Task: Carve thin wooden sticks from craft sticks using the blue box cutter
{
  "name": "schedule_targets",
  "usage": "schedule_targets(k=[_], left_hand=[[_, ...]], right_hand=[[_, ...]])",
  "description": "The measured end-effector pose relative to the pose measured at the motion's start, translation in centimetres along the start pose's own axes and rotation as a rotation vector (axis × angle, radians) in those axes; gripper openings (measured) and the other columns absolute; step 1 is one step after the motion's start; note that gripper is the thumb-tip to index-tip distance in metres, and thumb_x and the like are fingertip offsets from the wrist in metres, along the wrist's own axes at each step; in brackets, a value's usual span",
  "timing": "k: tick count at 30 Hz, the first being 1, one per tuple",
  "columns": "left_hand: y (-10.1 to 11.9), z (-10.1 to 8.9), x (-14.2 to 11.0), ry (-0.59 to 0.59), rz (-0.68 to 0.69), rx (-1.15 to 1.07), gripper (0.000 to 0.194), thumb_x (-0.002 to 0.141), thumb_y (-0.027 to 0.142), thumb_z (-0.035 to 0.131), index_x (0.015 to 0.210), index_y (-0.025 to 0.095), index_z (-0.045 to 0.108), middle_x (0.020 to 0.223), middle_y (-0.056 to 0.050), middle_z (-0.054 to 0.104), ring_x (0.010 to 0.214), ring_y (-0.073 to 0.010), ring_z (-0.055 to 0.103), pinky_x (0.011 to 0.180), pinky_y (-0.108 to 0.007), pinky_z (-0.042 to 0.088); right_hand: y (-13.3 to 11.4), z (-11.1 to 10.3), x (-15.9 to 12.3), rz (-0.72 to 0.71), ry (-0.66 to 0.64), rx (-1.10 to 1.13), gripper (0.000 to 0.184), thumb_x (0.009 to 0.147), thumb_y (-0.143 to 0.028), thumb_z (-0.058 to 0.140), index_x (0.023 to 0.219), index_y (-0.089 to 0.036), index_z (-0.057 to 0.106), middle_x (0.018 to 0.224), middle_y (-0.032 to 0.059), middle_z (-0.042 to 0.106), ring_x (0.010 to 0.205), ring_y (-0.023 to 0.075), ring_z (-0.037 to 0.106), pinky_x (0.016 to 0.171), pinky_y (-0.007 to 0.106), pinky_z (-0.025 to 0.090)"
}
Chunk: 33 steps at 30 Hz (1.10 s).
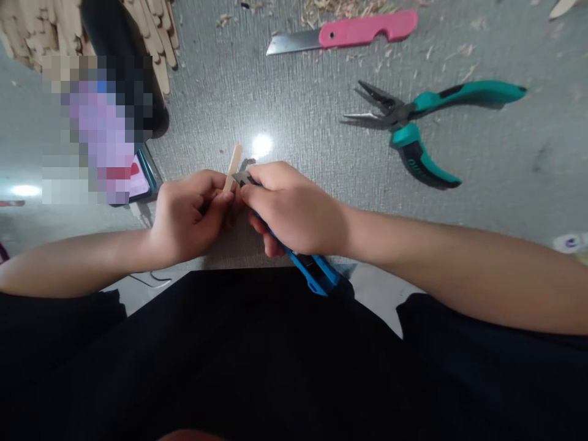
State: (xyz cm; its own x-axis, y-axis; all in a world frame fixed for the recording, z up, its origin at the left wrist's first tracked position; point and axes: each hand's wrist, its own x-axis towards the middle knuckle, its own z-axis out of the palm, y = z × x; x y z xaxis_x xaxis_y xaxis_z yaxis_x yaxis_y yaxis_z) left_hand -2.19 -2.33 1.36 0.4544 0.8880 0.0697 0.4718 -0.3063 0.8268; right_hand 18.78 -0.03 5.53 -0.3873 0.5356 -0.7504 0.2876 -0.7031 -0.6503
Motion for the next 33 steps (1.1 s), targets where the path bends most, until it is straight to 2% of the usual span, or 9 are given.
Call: schedule_targets(k=[6, 9, 12, 15, 19, 21, 24, 27, 33], left_hand=[[0.6, 0.0, 0.1, -0.035, -0.001, 0.119, 0.028, 0.109, 0.012, 0.055, 0.083, 0.021, 0.060, 0.064, 0.004, 0.060, 0.052, -0.0094, 0.049, 0.054, -0.025, 0.038], [0.5, 0.0, 0.1, -0.034, 0.028, 0.162, 0.026, 0.108, 0.012, 0.056, 0.084, 0.021, 0.060, 0.062, 0.005, 0.057, 0.050, -0.0093, 0.044, 0.054, -0.026, 0.036], [0.2, 0.0, 0.1, -0.030, 0.057, 0.176, 0.024, 0.108, 0.012, 0.056, 0.086, 0.021, 0.062, 0.064, 0.004, 0.060, 0.051, -0.0103, 0.047, 0.057, -0.027, 0.039], [-0.1, 0.0, 0.2, -0.023, 0.078, 0.141, 0.024, 0.107, 0.014, 0.057, 0.085, 0.022, 0.061, 0.066, 0.002, 0.064, 0.054, -0.0122, 0.053, 0.058, -0.028, 0.041], [-0.2, -0.2, 0.4, -0.025, 0.068, 0.084, 0.025, 0.107, 0.017, 0.059, 0.083, 0.023, 0.060, 0.065, 0.002, 0.065, 0.055, -0.0125, 0.054, 0.057, -0.029, 0.040], [-0.1, -0.4, 0.4, -0.042, 0.027, 0.010, 0.026, 0.109, 0.019, 0.059, 0.085, 0.023, 0.064, 0.066, 0.001, 0.067, 0.056, -0.0125, 0.057, 0.056, -0.029, 0.042], [-0.1, -0.5, 0.3, -0.071, -0.132, -0.223, 0.028, 0.117, 0.031, 0.062, 0.092, 0.023, 0.070, 0.068, 0.000, 0.072, 0.055, -0.0131, 0.063, 0.054, -0.028, 0.050], [-0.2, -0.5, 0.3, -0.082, -0.275, -0.434, 0.031, 0.116, 0.044, 0.071, 0.094, 0.022, 0.072, 0.070, -0.001, 0.075, 0.052, -0.0138, 0.066, 0.047, -0.026, 0.052], [0.0, -0.7, 0.7, -0.108, -0.330, -0.583, 0.026, 0.110, 0.036, 0.079, 0.090, 0.021, 0.071, 0.071, 0.000, 0.075, 0.046, -0.0115, 0.063, 0.041, -0.024, 0.050]], right_hand=[[-0.3, 0.0, -0.1, 0.016, -0.046, 0.035, 0.047, 0.121, -0.013, 0.051, 0.074, -0.023, 0.053, 0.056, -0.0036, 0.059, 0.036, 0.0103, 0.059, 0.039, 0.022, 0.044], [-0.5, 0.0, -0.1, 0.036, -0.066, 0.056, 0.045, 0.119, -0.015, 0.055, 0.075, -0.023, 0.053, 0.055, -0.0038, 0.057, 0.036, 0.0106, 0.058, 0.038, 0.023, 0.042], [-0.3, -0.1, 0.1, 0.025, -0.084, 0.065, 0.043, 0.118, -0.019, 0.061, 0.075, -0.023, 0.054, 0.056, -0.0035, 0.057, 0.036, 0.0113, 0.057, 0.037, 0.024, 0.041], [0.3, -0.2, 0.4, -0.044, -0.087, 0.049, 0.044, 0.116, -0.027, 0.069, 0.074, -0.023, 0.056, 0.056, -0.0029, 0.057, 0.035, 0.0119, 0.057, 0.036, 0.025, 0.041], [1.0, -0.8, 0.9, -0.136, -0.164, 0.068, 0.048, 0.115, -0.033, 0.074, 0.072, -0.022, 0.057, 0.058, -0.0024, 0.058, 0.036, 0.0110, 0.058, 0.036, 0.025, 0.041], [0.9, -1.2, 1.1, -0.158, -0.203, 0.093, 0.044, 0.115, -0.029, 0.073, 0.074, -0.021, 0.059, 0.059, -0.0028, 0.060, 0.036, 0.0108, 0.058, 0.037, 0.025, 0.042], [0.7, -1.7, 1.2, -0.189, -0.239, 0.095, 0.037, 0.115, -0.022, 0.068, 0.079, -0.021, 0.063, 0.060, -0.0039, 0.061, 0.036, 0.0107, 0.057, 0.036, 0.024, 0.044], [0.6, -2.1, 1.2, -0.220, -0.259, 0.084, 0.034, 0.115, -0.022, 0.068, 0.081, -0.020, 0.064, 0.060, -0.0045, 0.062, 0.035, 0.0110, 0.058, 0.036, 0.023, 0.046], [1.1, -3.0, 1.4, -0.233, -0.302, 0.075, 0.029, 0.114, -0.030, 0.074, 0.088, -0.021, 0.066, 0.062, -0.0050, 0.064, 0.036, 0.0115, 0.059, 0.037, 0.023, 0.046]])
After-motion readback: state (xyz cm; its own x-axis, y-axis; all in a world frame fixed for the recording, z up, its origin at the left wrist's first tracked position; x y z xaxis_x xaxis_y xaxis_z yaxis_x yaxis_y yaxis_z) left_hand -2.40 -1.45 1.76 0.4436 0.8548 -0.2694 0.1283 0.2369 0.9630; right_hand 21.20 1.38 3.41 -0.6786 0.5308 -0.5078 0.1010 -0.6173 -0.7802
